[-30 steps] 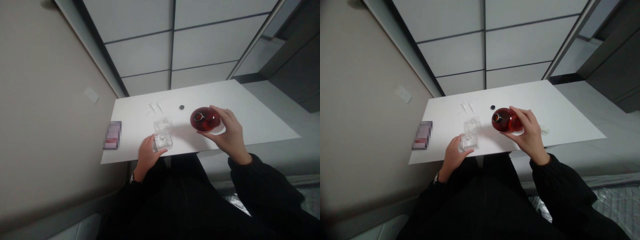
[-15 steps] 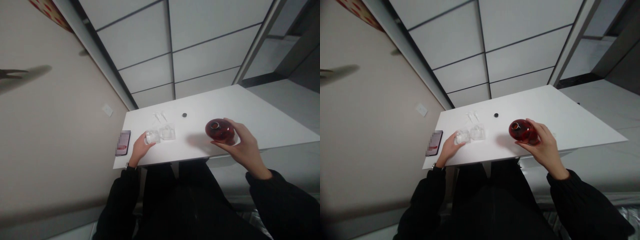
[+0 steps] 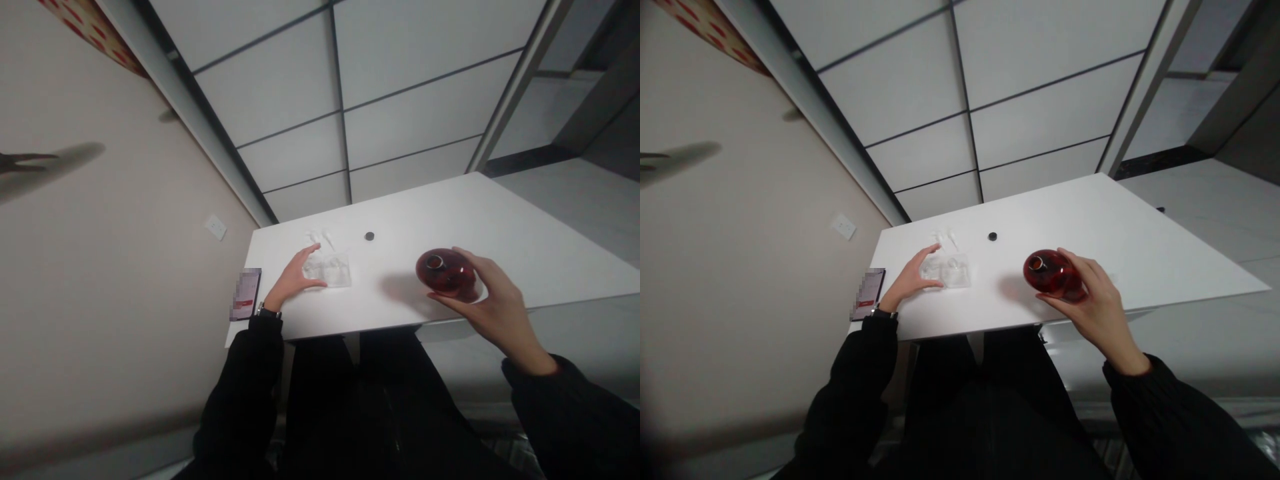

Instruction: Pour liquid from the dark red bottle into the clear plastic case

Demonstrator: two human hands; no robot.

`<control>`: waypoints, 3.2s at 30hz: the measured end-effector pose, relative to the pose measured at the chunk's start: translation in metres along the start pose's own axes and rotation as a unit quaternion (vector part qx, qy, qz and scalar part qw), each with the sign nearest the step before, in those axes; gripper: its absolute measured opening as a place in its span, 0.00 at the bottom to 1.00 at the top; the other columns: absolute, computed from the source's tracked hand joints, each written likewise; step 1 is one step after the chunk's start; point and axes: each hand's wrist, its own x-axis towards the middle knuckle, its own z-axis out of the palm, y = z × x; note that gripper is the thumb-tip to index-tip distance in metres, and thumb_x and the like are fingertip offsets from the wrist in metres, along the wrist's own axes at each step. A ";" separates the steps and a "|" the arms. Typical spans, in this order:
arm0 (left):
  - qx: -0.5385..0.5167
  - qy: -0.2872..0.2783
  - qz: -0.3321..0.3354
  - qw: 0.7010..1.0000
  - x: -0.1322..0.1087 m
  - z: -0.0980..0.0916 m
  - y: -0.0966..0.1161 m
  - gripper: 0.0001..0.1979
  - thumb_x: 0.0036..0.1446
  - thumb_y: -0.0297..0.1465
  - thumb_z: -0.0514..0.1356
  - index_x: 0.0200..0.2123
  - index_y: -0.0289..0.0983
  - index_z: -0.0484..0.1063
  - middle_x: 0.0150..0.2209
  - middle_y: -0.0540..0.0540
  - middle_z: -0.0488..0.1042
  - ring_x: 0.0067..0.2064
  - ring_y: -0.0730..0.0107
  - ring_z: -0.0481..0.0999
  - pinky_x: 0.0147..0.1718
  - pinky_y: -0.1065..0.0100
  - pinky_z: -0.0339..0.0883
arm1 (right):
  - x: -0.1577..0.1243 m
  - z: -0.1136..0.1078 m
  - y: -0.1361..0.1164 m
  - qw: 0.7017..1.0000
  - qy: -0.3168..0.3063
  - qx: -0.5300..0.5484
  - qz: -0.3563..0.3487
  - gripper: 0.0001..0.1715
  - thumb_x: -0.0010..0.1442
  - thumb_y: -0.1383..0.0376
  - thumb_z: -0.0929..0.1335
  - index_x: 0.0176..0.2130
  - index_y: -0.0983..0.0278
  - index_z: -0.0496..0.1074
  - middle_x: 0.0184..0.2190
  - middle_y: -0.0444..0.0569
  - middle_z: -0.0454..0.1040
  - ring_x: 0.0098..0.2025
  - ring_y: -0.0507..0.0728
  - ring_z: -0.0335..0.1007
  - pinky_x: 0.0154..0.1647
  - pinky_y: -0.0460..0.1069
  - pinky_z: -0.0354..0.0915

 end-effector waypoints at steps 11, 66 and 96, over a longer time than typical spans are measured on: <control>0.018 0.021 0.011 1.000 -0.014 0.038 0.033 0.31 0.54 0.38 0.76 0.58 0.41 0.72 0.58 0.42 0.79 0.60 0.52 0.78 0.63 0.48 0.71 | 0.011 0.019 -0.007 0.999 -0.045 -0.004 -0.013 0.43 0.62 0.50 0.77 0.70 0.55 0.66 0.56 0.58 0.77 0.53 0.70 0.77 0.52 0.65 0.75; -0.055 0.108 0.002 0.993 -0.030 0.071 0.041 0.50 0.46 0.37 0.81 0.64 0.46 0.54 0.64 0.37 0.72 0.62 0.45 0.78 0.61 0.43 0.74 | 0.055 0.052 -0.035 0.935 -0.103 -0.242 -0.238 0.55 0.66 0.75 0.70 0.78 0.45 0.46 0.61 0.53 0.77 0.61 0.66 0.74 0.68 0.70 0.65; -0.036 0.103 0.006 0.994 -0.030 0.067 0.045 0.45 0.46 0.37 0.81 0.61 0.45 0.59 0.65 0.37 0.70 0.62 0.45 0.78 0.61 0.43 0.73 | 0.057 0.053 -0.032 0.929 -0.095 -0.245 -0.260 0.52 0.64 0.76 0.72 0.76 0.48 0.54 0.61 0.54 0.77 0.62 0.66 0.73 0.69 0.68 0.63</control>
